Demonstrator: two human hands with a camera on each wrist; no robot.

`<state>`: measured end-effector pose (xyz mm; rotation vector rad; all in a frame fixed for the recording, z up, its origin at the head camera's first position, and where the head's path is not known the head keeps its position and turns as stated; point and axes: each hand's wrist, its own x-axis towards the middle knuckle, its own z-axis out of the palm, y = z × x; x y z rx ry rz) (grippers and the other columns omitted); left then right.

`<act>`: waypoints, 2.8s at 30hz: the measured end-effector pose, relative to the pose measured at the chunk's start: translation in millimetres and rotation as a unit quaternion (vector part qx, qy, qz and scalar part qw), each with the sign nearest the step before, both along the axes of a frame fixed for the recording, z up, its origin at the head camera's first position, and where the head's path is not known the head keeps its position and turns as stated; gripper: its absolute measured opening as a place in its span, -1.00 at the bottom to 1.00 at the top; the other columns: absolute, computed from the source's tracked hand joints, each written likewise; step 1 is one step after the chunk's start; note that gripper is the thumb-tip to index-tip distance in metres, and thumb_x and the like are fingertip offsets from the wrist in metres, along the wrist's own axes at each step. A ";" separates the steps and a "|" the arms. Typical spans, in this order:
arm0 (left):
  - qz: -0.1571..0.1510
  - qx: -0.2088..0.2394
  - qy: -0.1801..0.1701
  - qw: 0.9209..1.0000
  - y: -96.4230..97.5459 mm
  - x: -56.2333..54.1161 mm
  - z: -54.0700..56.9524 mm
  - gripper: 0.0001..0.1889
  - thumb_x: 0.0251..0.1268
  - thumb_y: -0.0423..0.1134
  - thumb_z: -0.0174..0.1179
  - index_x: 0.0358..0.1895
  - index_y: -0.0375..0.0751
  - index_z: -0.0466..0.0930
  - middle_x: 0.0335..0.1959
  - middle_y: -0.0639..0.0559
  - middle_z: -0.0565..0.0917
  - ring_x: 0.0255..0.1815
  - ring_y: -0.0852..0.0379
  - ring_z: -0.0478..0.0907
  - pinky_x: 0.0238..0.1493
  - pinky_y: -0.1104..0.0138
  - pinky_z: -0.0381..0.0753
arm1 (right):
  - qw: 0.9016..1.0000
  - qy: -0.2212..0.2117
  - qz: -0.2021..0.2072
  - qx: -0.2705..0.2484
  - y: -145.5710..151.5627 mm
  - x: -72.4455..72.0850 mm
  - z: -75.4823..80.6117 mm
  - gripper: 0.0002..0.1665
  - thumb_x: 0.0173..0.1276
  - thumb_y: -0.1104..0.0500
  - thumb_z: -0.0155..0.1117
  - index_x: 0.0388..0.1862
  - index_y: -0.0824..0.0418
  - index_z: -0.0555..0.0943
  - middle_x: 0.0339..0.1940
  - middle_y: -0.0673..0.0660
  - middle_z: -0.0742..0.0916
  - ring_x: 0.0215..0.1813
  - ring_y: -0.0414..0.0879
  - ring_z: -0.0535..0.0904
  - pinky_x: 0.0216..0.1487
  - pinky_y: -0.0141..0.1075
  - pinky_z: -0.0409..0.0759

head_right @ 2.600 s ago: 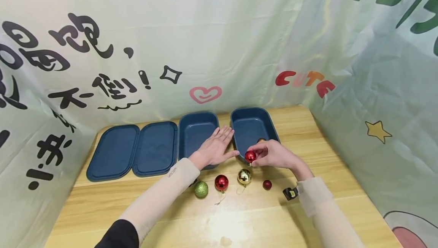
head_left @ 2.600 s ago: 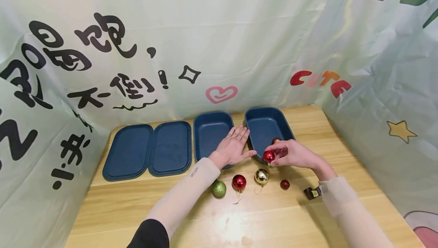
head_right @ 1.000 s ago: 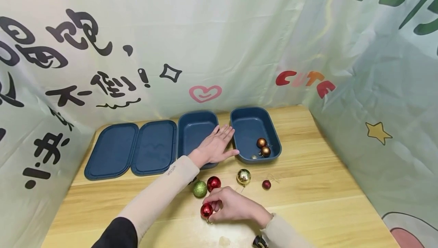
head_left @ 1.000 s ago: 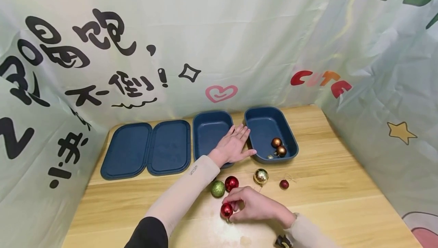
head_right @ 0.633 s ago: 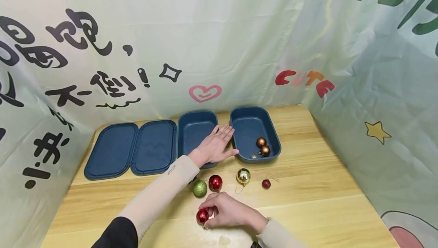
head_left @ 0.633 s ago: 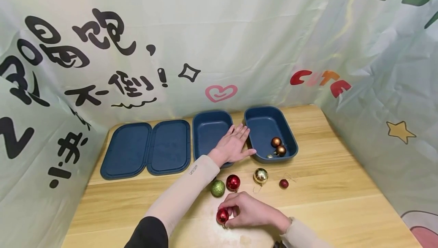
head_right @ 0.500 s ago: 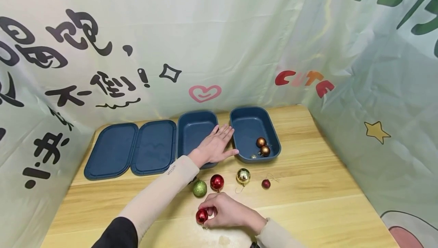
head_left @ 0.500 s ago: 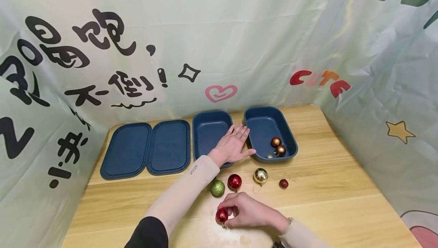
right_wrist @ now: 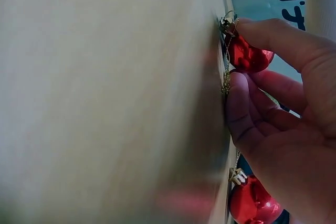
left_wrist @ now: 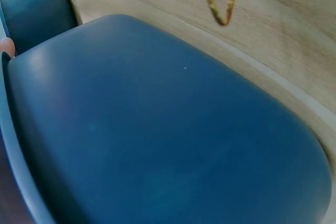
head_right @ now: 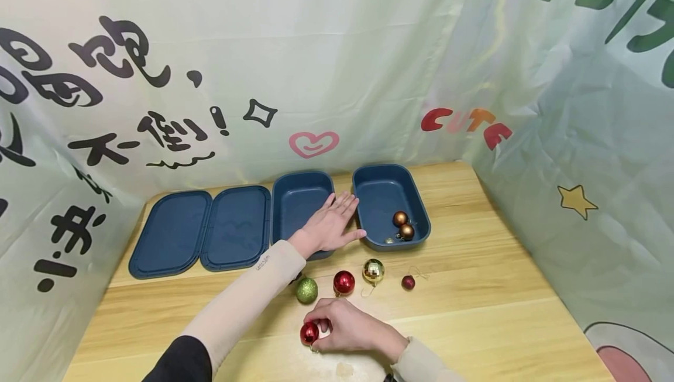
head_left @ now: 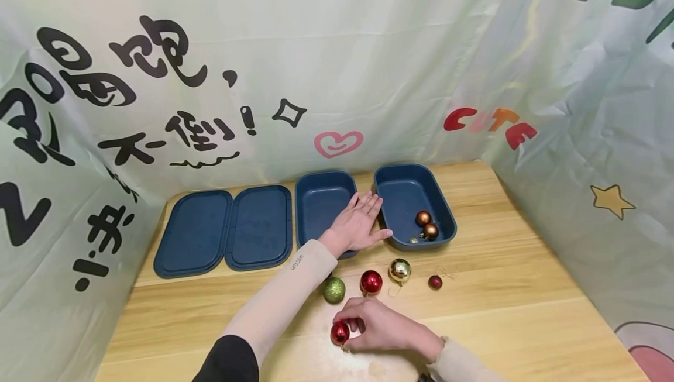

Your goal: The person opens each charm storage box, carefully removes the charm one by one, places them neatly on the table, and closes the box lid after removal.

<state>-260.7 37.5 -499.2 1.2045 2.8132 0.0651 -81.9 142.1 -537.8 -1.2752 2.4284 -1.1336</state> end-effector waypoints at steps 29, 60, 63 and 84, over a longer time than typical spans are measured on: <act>0.001 0.004 -0.013 1.000 -0.6 0.7 0.3 -0.04 0.60 0.46 -0.30 0.74 -0.22 -0.08 0.76 -0.15 0.02 0.80 -0.08 -0.15 0.78 0.04 -0.20 | 0.999 -0.036 0.000 0.009 0.5 -1.4 1.0 -0.57 0.19 0.22 0.60 0.06 0.09 0.75 -0.30 -0.07 0.68 -0.30 -0.38 0.53 -0.26 -0.67 0.50; 0.003 0.017 -0.015 1.000 -1.1 0.7 2.3 -0.04 0.60 0.45 -0.25 0.73 -0.23 -0.06 0.76 -0.17 0.04 0.80 -0.10 -0.14 0.78 0.03 -0.17 | 0.994 -0.059 -0.066 -0.063 78.5 -28.7 73.5 -0.68 0.35 0.27 0.52 0.07 0.12 0.78 -0.11 0.02 0.82 -0.16 -0.30 0.73 -0.09 -0.28 0.78; 0.006 0.021 -0.018 1.000 -0.6 0.7 1.4 -0.04 0.60 0.45 -0.25 0.73 -0.22 -0.06 0.76 -0.18 0.04 0.80 -0.10 -0.14 0.78 0.03 -0.18 | 0.989 -0.060 -0.105 -0.088 102.8 -44.1 82.9 -0.70 0.37 0.33 0.48 0.06 0.16 0.78 -0.12 0.02 0.83 -0.15 -0.26 0.74 -0.10 -0.30 0.78; 0.004 0.014 -0.017 1.000 0.5 1.1 -2.2 -0.04 0.61 0.45 -0.27 0.74 -0.22 -0.09 0.76 -0.17 0.01 0.80 -0.10 -0.17 0.78 0.05 -0.20 | 0.959 -0.205 -0.193 0.024 177.6 -133.6 73.6 -0.52 0.48 0.17 0.42 0.25 0.45 0.67 0.14 0.40 0.79 0.05 -0.20 0.79 0.06 -0.44 0.70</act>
